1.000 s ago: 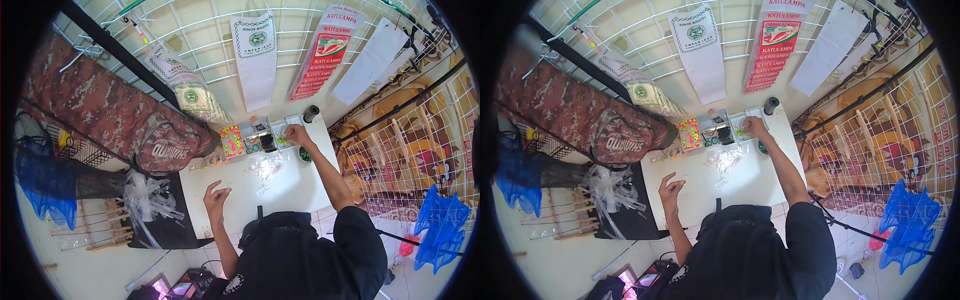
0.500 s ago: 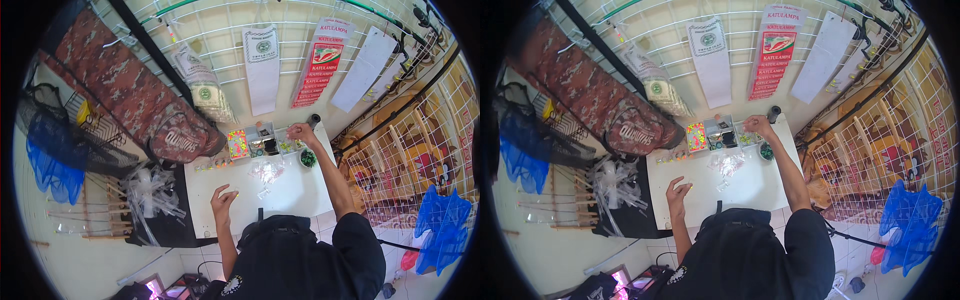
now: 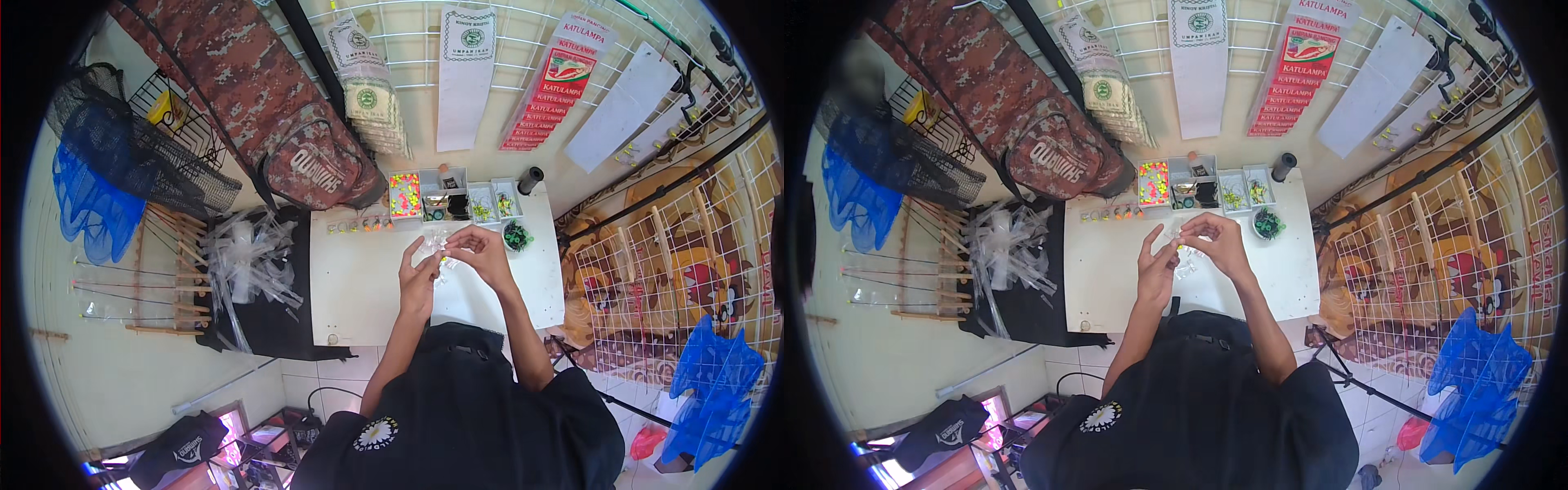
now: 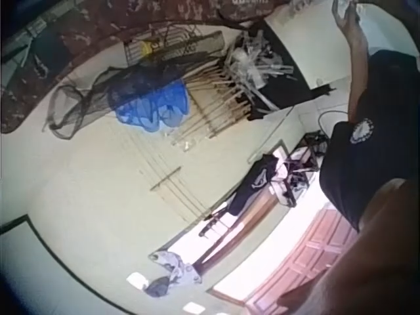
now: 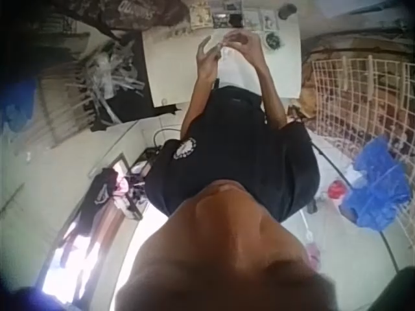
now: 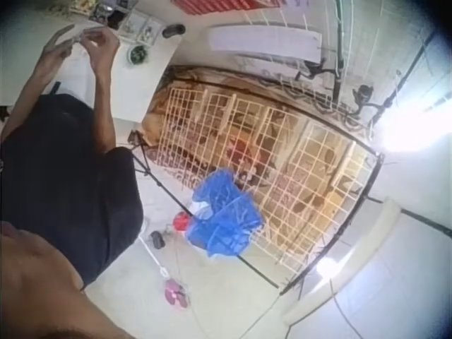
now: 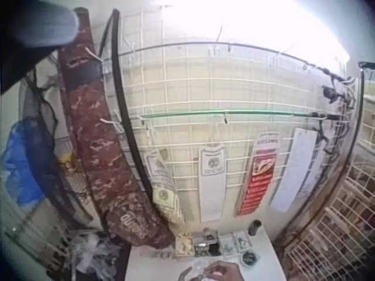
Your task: Assembling small fishing components, including threading beads onto a line, on a white work surface.
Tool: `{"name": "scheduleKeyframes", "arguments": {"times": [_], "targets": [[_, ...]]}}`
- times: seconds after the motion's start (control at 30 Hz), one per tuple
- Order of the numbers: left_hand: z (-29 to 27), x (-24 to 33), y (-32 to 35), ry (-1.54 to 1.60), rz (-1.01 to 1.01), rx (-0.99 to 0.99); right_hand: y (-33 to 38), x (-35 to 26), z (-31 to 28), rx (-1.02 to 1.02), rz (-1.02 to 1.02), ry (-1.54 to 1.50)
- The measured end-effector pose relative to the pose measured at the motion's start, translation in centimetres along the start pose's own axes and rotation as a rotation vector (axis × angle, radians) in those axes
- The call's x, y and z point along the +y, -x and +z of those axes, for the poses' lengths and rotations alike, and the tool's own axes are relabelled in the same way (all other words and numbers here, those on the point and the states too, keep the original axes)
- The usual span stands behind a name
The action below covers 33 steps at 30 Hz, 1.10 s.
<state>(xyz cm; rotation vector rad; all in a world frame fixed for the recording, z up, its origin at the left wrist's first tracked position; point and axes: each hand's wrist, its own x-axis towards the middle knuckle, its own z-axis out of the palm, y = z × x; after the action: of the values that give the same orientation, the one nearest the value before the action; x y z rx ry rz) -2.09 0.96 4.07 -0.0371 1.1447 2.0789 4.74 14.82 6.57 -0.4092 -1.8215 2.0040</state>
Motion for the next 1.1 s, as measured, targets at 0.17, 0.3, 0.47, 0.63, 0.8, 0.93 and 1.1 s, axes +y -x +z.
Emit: {"name": "scheduleKeyframes", "arguments": {"times": [0.17, 0.3, 0.47, 0.63, 0.8, 0.93, 1.1], "targets": [[0.2, -0.4, 0.6, 0.025, -0.014, -0.013, 1.2, -0.1, -0.1, 0.036, -0.007, 0.101], [0.1, -0.3, 0.7, 0.038, -0.024, -0.039, 1.8, -0.8, 0.1, 0.042, -0.007, 0.141], [-0.4, -0.7, 0.6, 0.061, -0.062, -0.083, 2.3, -1.7, 0.2, 0.102, -0.069, 0.369], [-1.0, -1.5, 0.2, 0.192, -0.148, -0.095, 2.8, -1.7, 0.4, 0.150, -0.162, 0.397], [-1.0, -1.9, 0.4, 0.189, -0.184, -0.086, 2.7, -1.7, 0.1, 0.216, -0.158, 0.420], [-0.8, -2.3, 0.4, 0.218, -0.199, -0.125, 2.9, -1.4, 0.1, 0.164, -0.137, 0.438], [-0.6, -2.1, 0.6, 0.189, -0.194, -0.126, 3.3, -1.5, -0.2, 0.145, -0.121, 0.455]]}}
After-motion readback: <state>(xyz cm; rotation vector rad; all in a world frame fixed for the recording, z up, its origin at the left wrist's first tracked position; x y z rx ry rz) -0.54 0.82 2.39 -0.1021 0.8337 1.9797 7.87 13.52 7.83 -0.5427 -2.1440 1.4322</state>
